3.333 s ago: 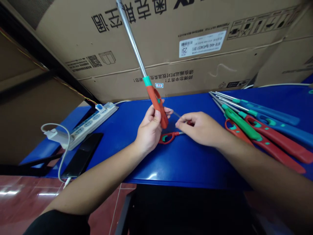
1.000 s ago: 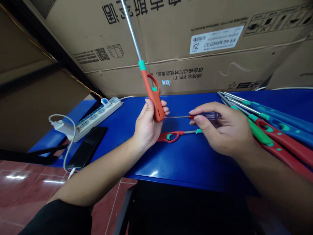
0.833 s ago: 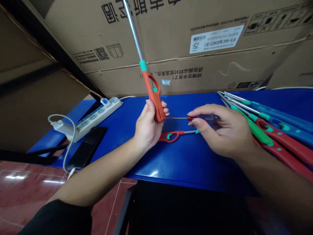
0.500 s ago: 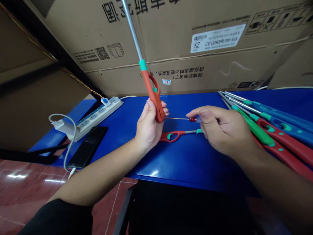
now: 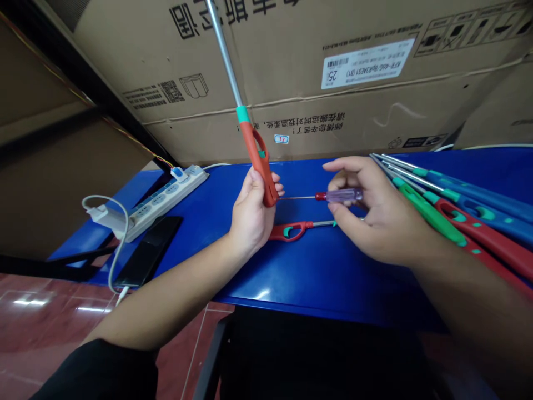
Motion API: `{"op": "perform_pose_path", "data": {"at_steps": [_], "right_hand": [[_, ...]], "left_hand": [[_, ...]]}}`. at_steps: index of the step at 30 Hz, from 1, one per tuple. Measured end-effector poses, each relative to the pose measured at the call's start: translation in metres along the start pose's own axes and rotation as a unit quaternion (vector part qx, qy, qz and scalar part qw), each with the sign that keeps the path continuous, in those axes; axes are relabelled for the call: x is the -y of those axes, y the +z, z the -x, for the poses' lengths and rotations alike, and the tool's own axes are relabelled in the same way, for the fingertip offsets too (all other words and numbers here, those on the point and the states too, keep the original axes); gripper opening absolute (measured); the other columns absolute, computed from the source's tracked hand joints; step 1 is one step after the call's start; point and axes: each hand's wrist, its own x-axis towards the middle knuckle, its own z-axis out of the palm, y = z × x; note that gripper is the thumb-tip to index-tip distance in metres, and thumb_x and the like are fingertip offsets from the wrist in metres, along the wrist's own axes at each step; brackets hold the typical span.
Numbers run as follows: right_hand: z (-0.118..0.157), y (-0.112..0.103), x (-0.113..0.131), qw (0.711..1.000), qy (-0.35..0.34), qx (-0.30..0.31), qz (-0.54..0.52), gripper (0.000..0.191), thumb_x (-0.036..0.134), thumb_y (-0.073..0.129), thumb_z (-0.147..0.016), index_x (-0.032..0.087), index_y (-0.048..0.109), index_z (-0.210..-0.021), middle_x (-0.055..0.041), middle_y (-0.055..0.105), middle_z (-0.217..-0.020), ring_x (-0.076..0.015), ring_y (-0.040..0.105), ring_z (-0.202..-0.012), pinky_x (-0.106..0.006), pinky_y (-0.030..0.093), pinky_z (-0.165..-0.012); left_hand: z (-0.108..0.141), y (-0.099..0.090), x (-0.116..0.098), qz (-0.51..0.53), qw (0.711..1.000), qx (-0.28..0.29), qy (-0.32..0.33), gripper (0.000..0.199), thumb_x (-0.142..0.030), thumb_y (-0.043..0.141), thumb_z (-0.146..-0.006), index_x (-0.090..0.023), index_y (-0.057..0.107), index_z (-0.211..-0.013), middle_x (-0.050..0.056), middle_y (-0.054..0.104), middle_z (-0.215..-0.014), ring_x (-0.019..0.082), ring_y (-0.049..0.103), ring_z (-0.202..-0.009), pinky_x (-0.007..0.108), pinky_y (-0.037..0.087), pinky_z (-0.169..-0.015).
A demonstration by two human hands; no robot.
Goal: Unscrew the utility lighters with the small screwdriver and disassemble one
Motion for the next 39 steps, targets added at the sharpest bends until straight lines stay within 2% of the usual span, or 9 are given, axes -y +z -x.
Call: {"op": "perform_pose_path", "data": {"at_steps": [2, 6, 12, 17, 22, 26, 32, 36, 39], "right_hand": [[0.0001, 0.0010, -0.0011, 1.000, -0.007, 0.015, 0.009, 0.050, 0.029, 0.066, -0.086, 0.025, 0.050, -0.133, -0.0052, 0.063, -0.104, -0.0182, 0.062, -0.080, -0.030, 0.050, -0.063], [-0.0007, 0.0037, 0.0011, 0.998, 0.039, -0.011, -0.037, 0.029, 0.041, 0.044, -0.100, 0.024, 0.067, -0.105, -0.0021, 0.060, -0.075, -0.0148, 0.056, -0.062, -0.030, 0.046, -0.058], [-0.0020, 0.0060, 0.0018, 0.999, 0.033, -0.001, -0.042, 0.041, 0.026, 0.068, -0.084, 0.024, 0.054, -0.124, -0.0015, 0.062, -0.085, -0.0155, 0.058, -0.068, -0.030, 0.047, -0.061], [-0.0023, 0.0089, -0.0009, 0.992, 0.092, -0.014, -0.081, 0.029, 0.041, 0.045, -0.099, 0.024, 0.063, -0.113, 0.0026, 0.052, -0.065, -0.0115, 0.045, -0.050, -0.028, 0.040, -0.050], [-0.0034, 0.0090, -0.0015, 0.995, 0.055, -0.008, -0.087, 0.048, 0.026, 0.066, -0.084, 0.021, 0.049, -0.129, 0.0001, 0.058, -0.085, -0.0126, 0.056, -0.065, -0.026, 0.046, -0.057], [-0.0041, 0.0081, -0.0023, 0.991, 0.115, -0.008, -0.071, 0.034, 0.043, 0.047, -0.098, 0.021, 0.064, -0.118, 0.0020, 0.053, -0.064, -0.0120, 0.048, -0.049, -0.027, 0.041, -0.047], [-0.0054, 0.0065, -0.0048, 0.998, 0.036, -0.010, -0.052, 0.052, 0.026, 0.066, -0.084, 0.022, 0.049, -0.133, -0.0031, 0.062, -0.092, -0.0153, 0.060, -0.071, -0.028, 0.049, -0.061], [-0.0041, 0.0066, -0.0054, 0.997, 0.067, 0.014, -0.022, 0.030, 0.037, 0.047, -0.098, 0.023, 0.061, -0.121, -0.0002, 0.059, -0.073, -0.0134, 0.053, -0.057, -0.029, 0.046, -0.056], [-0.0036, 0.0075, -0.0069, 0.999, 0.033, 0.003, -0.016, 0.039, 0.034, 0.054, -0.094, 0.023, 0.054, -0.132, -0.0037, 0.063, -0.090, -0.0139, 0.056, -0.063, -0.030, 0.046, -0.058]], "left_hand": [[-0.0002, -0.0005, 0.0011, -0.003, 1.000, -0.003, -0.002, 0.024, -0.039, 0.053, -0.099, -0.018, 0.064, -0.092, 0.002, 0.062, -0.084, 0.008, 0.058, -0.069, 0.021, 0.050, -0.072], [0.0004, -0.0014, 0.0035, -0.014, 1.000, -0.001, -0.008, 0.023, -0.038, 0.053, -0.099, -0.018, 0.063, -0.093, 0.002, 0.063, -0.085, 0.008, 0.059, -0.070, 0.021, 0.051, -0.072], [-0.0004, -0.0025, 0.0040, -0.013, 1.000, -0.006, -0.010, 0.022, -0.037, 0.052, -0.100, -0.019, 0.062, -0.095, 0.001, 0.062, -0.085, 0.008, 0.058, -0.069, 0.021, 0.050, -0.072], [-0.0008, -0.0042, 0.0057, -0.027, 1.000, -0.002, -0.007, 0.023, -0.039, 0.053, -0.099, -0.019, 0.063, -0.094, 0.001, 0.062, -0.086, 0.008, 0.058, -0.070, 0.021, 0.050, -0.073], [-0.0018, -0.0053, 0.0060, -0.023, 1.000, -0.002, 0.000, 0.021, -0.038, 0.053, -0.099, -0.019, 0.063, -0.095, 0.001, 0.062, -0.085, 0.008, 0.058, -0.070, 0.021, 0.049, -0.071], [-0.0008, -0.0035, 0.0052, -0.028, 1.000, -0.006, -0.003, 0.023, -0.040, 0.055, -0.097, -0.019, 0.064, -0.093, 0.001, 0.063, -0.085, 0.008, 0.058, -0.070, 0.021, 0.049, -0.072], [-0.0004, -0.0025, 0.0038, -0.030, 1.000, -0.008, 0.001, 0.022, -0.038, 0.053, -0.099, -0.019, 0.063, -0.094, 0.000, 0.061, -0.083, 0.008, 0.057, -0.069, 0.020, 0.049, -0.070], [-0.0006, -0.0031, 0.0040, -0.030, 1.000, -0.005, -0.001, 0.022, -0.039, 0.055, -0.098, -0.019, 0.063, -0.093, 0.000, 0.062, -0.084, 0.008, 0.058, -0.070, 0.020, 0.049, -0.071], [-0.0011, -0.0027, 0.0036, -0.023, 1.000, -0.006, -0.002, 0.022, -0.038, 0.054, -0.098, -0.019, 0.063, -0.092, 0.000, 0.061, -0.084, 0.008, 0.058, -0.069, 0.020, 0.049, -0.071]]}}
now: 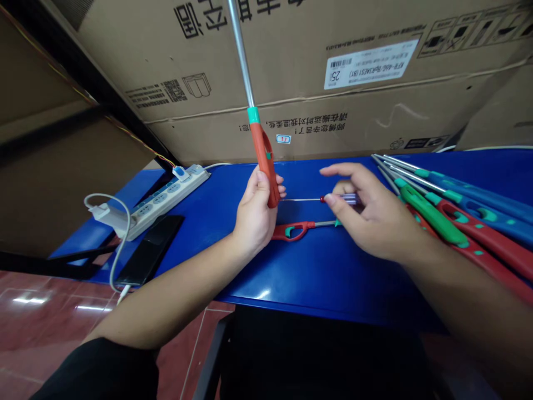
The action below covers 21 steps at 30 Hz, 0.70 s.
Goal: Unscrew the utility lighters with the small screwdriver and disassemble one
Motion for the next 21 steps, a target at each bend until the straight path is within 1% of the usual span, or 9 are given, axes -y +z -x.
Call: {"op": "perform_pose_path", "data": {"at_steps": [2, 3, 7, 9, 11, 12, 16, 17, 21], "right_hand": [[-0.0002, 0.0002, -0.0015, 1.000, -0.014, -0.007, 0.008, 0.060, 0.032, 0.062, -0.089, 0.025, 0.040, -0.144, -0.0067, 0.064, -0.107, -0.0152, 0.060, -0.070, -0.030, 0.048, -0.060], [-0.0003, 0.0001, -0.0022, 1.000, -0.006, -0.011, 0.014, 0.062, 0.034, 0.062, -0.090, 0.025, 0.038, -0.146, -0.0066, 0.064, -0.105, -0.0156, 0.060, -0.070, -0.030, 0.047, -0.059], [-0.0005, -0.0015, -0.0030, 0.998, 0.031, -0.012, 0.059, 0.036, 0.038, 0.044, -0.099, 0.024, 0.055, -0.131, 0.0004, 0.058, -0.070, -0.0146, 0.054, -0.055, -0.030, 0.043, -0.054], [-0.0002, -0.0019, -0.0024, 0.999, -0.010, -0.005, 0.051, 0.040, 0.032, 0.051, -0.096, 0.025, 0.050, -0.135, -0.0013, 0.061, -0.080, -0.0154, 0.057, -0.062, -0.030, 0.044, -0.057], [0.0003, -0.0019, -0.0014, 0.998, -0.049, -0.011, 0.035, 0.057, 0.028, 0.058, -0.091, 0.025, 0.038, -0.144, -0.0047, 0.063, -0.099, -0.0169, 0.061, -0.072, -0.030, 0.047, -0.061], [0.0005, -0.0019, -0.0008, 0.998, -0.053, -0.014, 0.041, 0.060, 0.028, 0.059, -0.090, 0.025, 0.036, -0.145, -0.0055, 0.063, -0.101, -0.0174, 0.061, -0.073, -0.030, 0.047, -0.062], [0.0011, -0.0026, 0.0009, 0.995, -0.010, 0.003, 0.103, 0.029, 0.031, 0.049, -0.097, 0.024, 0.056, -0.125, 0.0014, 0.056, -0.068, -0.0149, 0.054, -0.056, -0.030, 0.042, -0.056], [0.0012, -0.0028, 0.0011, 0.995, -0.015, 0.008, 0.097, 0.026, 0.030, 0.050, -0.097, 0.024, 0.057, -0.121, 0.0022, 0.054, -0.066, -0.0146, 0.054, -0.056, -0.030, 0.043, -0.057], [0.0020, -0.0043, 0.0028, 0.996, -0.076, -0.003, 0.055, 0.044, 0.024, 0.060, -0.090, 0.023, 0.049, -0.132, -0.0012, 0.060, -0.085, -0.0168, 0.060, -0.071, -0.030, 0.048, -0.066]], "left_hand": [[-0.0002, 0.0005, -0.0004, 0.005, 1.000, -0.003, -0.001, 0.022, -0.038, 0.052, -0.099, -0.019, 0.062, -0.094, 0.001, 0.061, -0.083, 0.008, 0.057, -0.069, 0.021, 0.049, -0.071], [-0.0002, 0.0008, -0.0005, 0.006, 1.000, -0.004, -0.002, 0.022, -0.038, 0.051, -0.100, -0.019, 0.063, -0.094, 0.000, 0.061, -0.083, 0.008, 0.057, -0.069, 0.021, 0.049, -0.070], [0.0009, 0.0015, -0.0001, 0.001, 1.000, -0.001, -0.009, 0.022, -0.037, 0.052, -0.100, -0.019, 0.063, -0.093, 0.001, 0.061, -0.083, 0.008, 0.057, -0.068, 0.021, 0.049, -0.071], [0.0011, 0.0015, 0.0001, 0.003, 1.000, -0.001, -0.009, 0.021, -0.036, 0.052, -0.100, -0.019, 0.063, -0.093, 0.001, 0.061, -0.083, 0.008, 0.057, -0.068, 0.021, 0.048, -0.071], [0.0006, 0.0013, 0.0001, 0.008, 1.000, -0.005, -0.010, 0.021, -0.036, 0.052, -0.099, -0.019, 0.063, -0.094, 0.001, 0.061, -0.083, 0.008, 0.058, -0.068, 0.021, 0.048, -0.071], [0.0003, 0.0012, 0.0001, 0.009, 1.000, -0.008, -0.011, 0.021, -0.037, 0.053, -0.099, -0.020, 0.063, -0.095, 0.001, 0.061, -0.083, 0.008, 0.058, -0.068, 0.022, 0.048, -0.071], [-0.0002, 0.0007, -0.0001, 0.005, 1.000, -0.009, -0.009, 0.021, -0.040, 0.055, -0.098, -0.020, 0.063, -0.095, 0.000, 0.061, -0.084, 0.008, 0.057, -0.068, 0.021, 0.048, -0.071], [-0.0001, 0.0007, -0.0002, 0.005, 1.000, -0.007, -0.008, 0.021, -0.040, 0.055, -0.097, -0.020, 0.063, -0.094, 0.001, 0.061, -0.084, 0.008, 0.057, -0.069, 0.021, 0.048, -0.071], [0.0013, 0.0013, -0.0012, 0.016, 1.000, 0.000, -0.012, 0.021, -0.037, 0.054, -0.099, -0.019, 0.063, -0.092, 0.001, 0.061, -0.084, 0.008, 0.057, -0.069, 0.021, 0.049, -0.071]]}}
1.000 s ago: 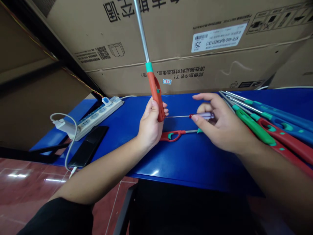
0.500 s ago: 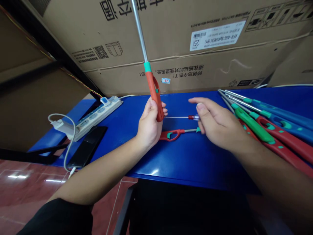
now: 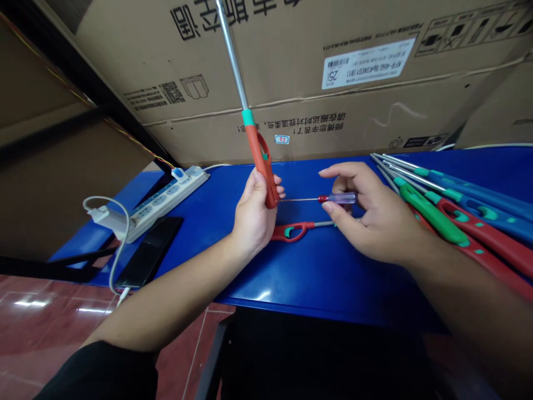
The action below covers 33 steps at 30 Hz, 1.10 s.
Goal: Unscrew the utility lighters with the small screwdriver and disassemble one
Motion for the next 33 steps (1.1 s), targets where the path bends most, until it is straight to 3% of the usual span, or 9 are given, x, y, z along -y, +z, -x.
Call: {"op": "perform_pose_path", "data": {"at_steps": [6, 11, 13, 16, 18, 21, 24, 29, 33], "right_hand": [[0.000, -0.003, 0.005, 0.997, 0.014, -0.002, 0.073, 0.030, 0.031, 0.049, -0.098, 0.025, 0.063, -0.124, -0.0015, 0.067, -0.078, -0.0163, 0.061, -0.062, -0.032, 0.048, -0.063], [0.002, -0.002, 0.005, 0.994, -0.072, -0.027, 0.073, 0.049, 0.023, 0.059, -0.088, 0.027, 0.050, -0.136, -0.0076, 0.066, -0.109, -0.0238, 0.065, -0.090, -0.039, 0.053, -0.080], [0.002, -0.002, 0.004, 0.993, -0.046, -0.022, 0.107, 0.050, 0.027, 0.059, -0.088, 0.026, 0.050, -0.138, -0.0083, 0.067, -0.108, -0.0265, 0.066, -0.092, -0.042, 0.054, -0.080], [0.001, -0.005, 0.000, 0.984, 0.006, 0.015, 0.176, 0.033, 0.036, 0.051, -0.095, 0.026, 0.063, -0.124, -0.0062, 0.073, -0.093, -0.0277, 0.069, -0.084, -0.042, 0.053, -0.073], [0.000, -0.007, -0.002, 0.984, -0.019, 0.033, 0.175, 0.031, 0.032, 0.047, -0.097, 0.025, 0.065, -0.121, -0.0061, 0.074, -0.099, -0.0267, 0.070, -0.089, -0.041, 0.053, -0.077], [-0.001, -0.007, -0.002, 0.987, -0.077, 0.032, 0.138, 0.041, 0.020, 0.050, -0.092, 0.022, 0.057, -0.132, -0.0087, 0.069, -0.113, -0.0243, 0.066, -0.097, -0.038, 0.052, -0.082], [-0.002, -0.006, -0.003, 0.980, -0.093, 0.046, 0.167, 0.042, 0.014, 0.047, -0.089, 0.019, 0.059, -0.129, -0.0109, 0.065, -0.109, -0.0258, 0.062, -0.099, -0.040, 0.050, -0.085], [-0.004, -0.003, -0.011, 0.963, 0.010, 0.137, 0.233, 0.027, 0.014, 0.047, -0.086, 0.021, 0.067, -0.102, -0.0082, 0.069, -0.096, -0.0260, 0.061, -0.089, -0.038, 0.045, -0.074], [-0.005, 0.005, -0.010, 0.975, 0.149, 0.148, 0.068, 0.009, 0.019, 0.053, -0.081, 0.022, 0.060, -0.086, 0.0015, 0.061, -0.070, -0.0146, 0.052, -0.061, -0.028, 0.036, -0.056]], "left_hand": [[0.002, 0.003, -0.002, 0.027, 1.000, 0.002, -0.010, 0.029, -0.042, 0.049, -0.100, -0.017, 0.062, -0.090, 0.002, 0.061, -0.083, 0.008, 0.057, -0.067, 0.021, 0.049, -0.068], [0.002, 0.004, -0.003, 0.024, 0.999, -0.006, -0.022, 0.030, -0.044, 0.050, -0.099, -0.018, 0.062, -0.090, 0.002, 0.061, -0.083, 0.008, 0.057, -0.067, 0.022, 0.050, -0.068], [0.002, 0.004, -0.003, 0.023, 0.999, -0.009, -0.027, 0.030, -0.043, 0.049, -0.100, -0.018, 0.062, -0.090, 0.002, 0.061, -0.083, 0.008, 0.057, -0.067, 0.021, 0.049, -0.069], [0.001, 0.003, -0.001, 0.028, 0.999, -0.010, -0.035, 0.030, -0.041, 0.045, -0.102, -0.018, 0.061, -0.093, 0.002, 0.061, -0.083, 0.008, 0.057, -0.067, 0.022, 0.049, -0.069], [0.001, 0.002, 0.000, 0.029, 0.999, -0.007, -0.039, 0.031, -0.040, 0.042, -0.103, -0.017, 0.061, -0.094, 0.002, 0.061, -0.083, 0.008, 0.057, -0.067, 0.022, 0.049, -0.069], [0.000, 0.002, 0.000, 0.030, 0.999, 0.000, -0.045, 0.033, -0.040, 0.039, -0.104, -0.017, 0.060, -0.092, 0.002, 0.061, -0.084, 0.008, 0.057, -0.068, 0.021, 0.049, -0.070], [0.001, 0.002, -0.001, 0.039, 0.998, 0.005, -0.053, 0.033, -0.042, 0.040, -0.103, -0.018, 0.060, -0.091, 0.002, 0.060, -0.084, 0.008, 0.057, -0.068, 0.022, 0.049, -0.070], [0.006, 0.005, -0.002, 0.051, 0.996, 0.031, -0.064, 0.034, -0.040, 0.039, -0.103, -0.016, 0.061, -0.092, 0.003, 0.061, -0.085, 0.010, 0.058, -0.071, 0.023, 0.051, -0.072], [0.008, 0.005, -0.001, 0.042, 0.996, 0.050, -0.062, 0.033, -0.037, 0.041, -0.103, -0.016, 0.064, -0.094, 0.004, 0.064, -0.087, 0.011, 0.062, -0.077, 0.025, 0.052, -0.078]]}}
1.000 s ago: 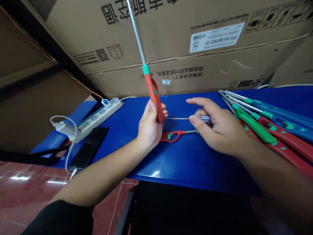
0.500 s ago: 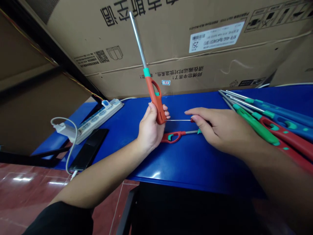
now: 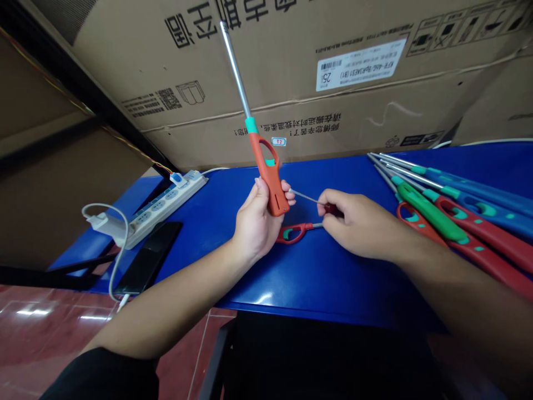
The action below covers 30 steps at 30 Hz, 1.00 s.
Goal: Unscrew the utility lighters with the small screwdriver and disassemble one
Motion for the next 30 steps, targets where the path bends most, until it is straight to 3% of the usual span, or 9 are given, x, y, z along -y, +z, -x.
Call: {"op": "perform_pose_path", "data": {"at_steps": [1, 5, 10, 16, 20, 25, 30], "right_hand": [[-0.001, 0.003, 0.002, 0.998, 0.027, 0.001, -0.061, 0.005, 0.024, 0.056, -0.081, 0.022, 0.060, -0.082, 0.0029, 0.057, -0.065, -0.0131, 0.049, -0.058, -0.027, 0.035, -0.054], [-0.006, 0.017, 0.010, 0.971, 0.091, 0.003, -0.220, 0.029, 0.047, 0.062, -0.082, 0.020, 0.067, -0.072, 0.0024, 0.056, -0.061, -0.0117, 0.045, -0.056, -0.028, 0.032, -0.055], [-0.009, 0.030, 0.009, 0.946, 0.103, 0.002, -0.307, 0.028, 0.046, 0.066, -0.080, 0.019, 0.073, -0.075, -0.0010, 0.066, -0.071, -0.0140, 0.052, -0.066, -0.029, 0.037, -0.065], [-0.010, 0.031, 0.009, 0.921, 0.141, -0.016, -0.363, 0.019, 0.036, 0.070, -0.073, 0.018, 0.069, -0.068, 0.0012, 0.064, -0.066, -0.0103, 0.048, -0.060, -0.027, 0.035, -0.062], [-0.011, 0.030, 0.011, 0.907, 0.163, -0.009, -0.389, 0.016, 0.033, 0.069, -0.070, 0.019, 0.063, -0.065, 0.0069, 0.049, -0.052, -0.0080, 0.034, -0.049, -0.026, 0.030, -0.054], [-0.011, 0.031, 0.011, 0.912, 0.141, -0.020, -0.385, 0.010, 0.027, 0.066, -0.066, 0.017, 0.064, -0.066, 0.0015, 0.058, -0.063, -0.0112, 0.047, -0.061, -0.026, 0.035, -0.061], [-0.011, 0.035, 0.014, 0.929, 0.133, -0.054, -0.341, 0.009, 0.024, 0.064, -0.064, 0.016, 0.068, -0.069, 0.0048, 0.050, -0.057, -0.0097, 0.039, -0.055, -0.026, 0.027, -0.053]], "left_hand": [[0.000, 0.000, 0.000, -0.003, 1.000, 0.005, 0.003, 0.030, -0.036, 0.044, -0.102, -0.016, 0.065, -0.096, 0.004, 0.065, -0.088, 0.012, 0.063, -0.080, 0.026, 0.052, -0.082], [0.001, -0.001, 0.004, -0.013, 0.999, 0.046, 0.009, 0.022, -0.031, 0.053, -0.099, -0.018, 0.067, -0.110, 0.005, 0.068, -0.095, 0.016, 0.066, -0.093, 0.032, 0.050, -0.094], [0.007, 0.000, 0.010, -0.018, 0.996, 0.087, 0.002, 0.024, -0.032, 0.058, -0.096, -0.020, 0.066, -0.115, 0.005, 0.066, -0.096, 0.017, 0.063, -0.097, 0.032, 0.049, -0.092], [0.012, 0.001, 0.015, -0.043, 0.995, 0.089, 0.009, 0.034, -0.038, 0.066, -0.091, -0.025, 0.063, -0.121, 0.003, 0.065, -0.097, 0.018, 0.060, -0.097, 0.029, 0.048, -0.084], [0.013, -0.002, 0.022, -0.087, 0.990, 0.100, 0.051, 0.037, -0.042, 0.068, -0.089, -0.028, 0.064, -0.123, 0.004, 0.062, -0.103, 0.018, 0.057, -0.101, 0.028, 0.046, -0.088], [0.015, -0.006, 0.027, -0.131, 0.985, 0.102, 0.052, 0.039, -0.040, 0.066, -0.091, -0.028, 0.060, -0.127, 0.005, 0.059, -0.104, 0.017, 0.054, -0.098, 0.027, 0.046, -0.086], [0.016, -0.003, 0.025, -0.118, 0.987, 0.095, 0.048, 0.035, -0.040, 0.066, -0.090, -0.028, 0.060, -0.123, 0.003, 0.057, -0.100, 0.014, 0.053, -0.092, 0.023, 0.046, -0.081]]}}
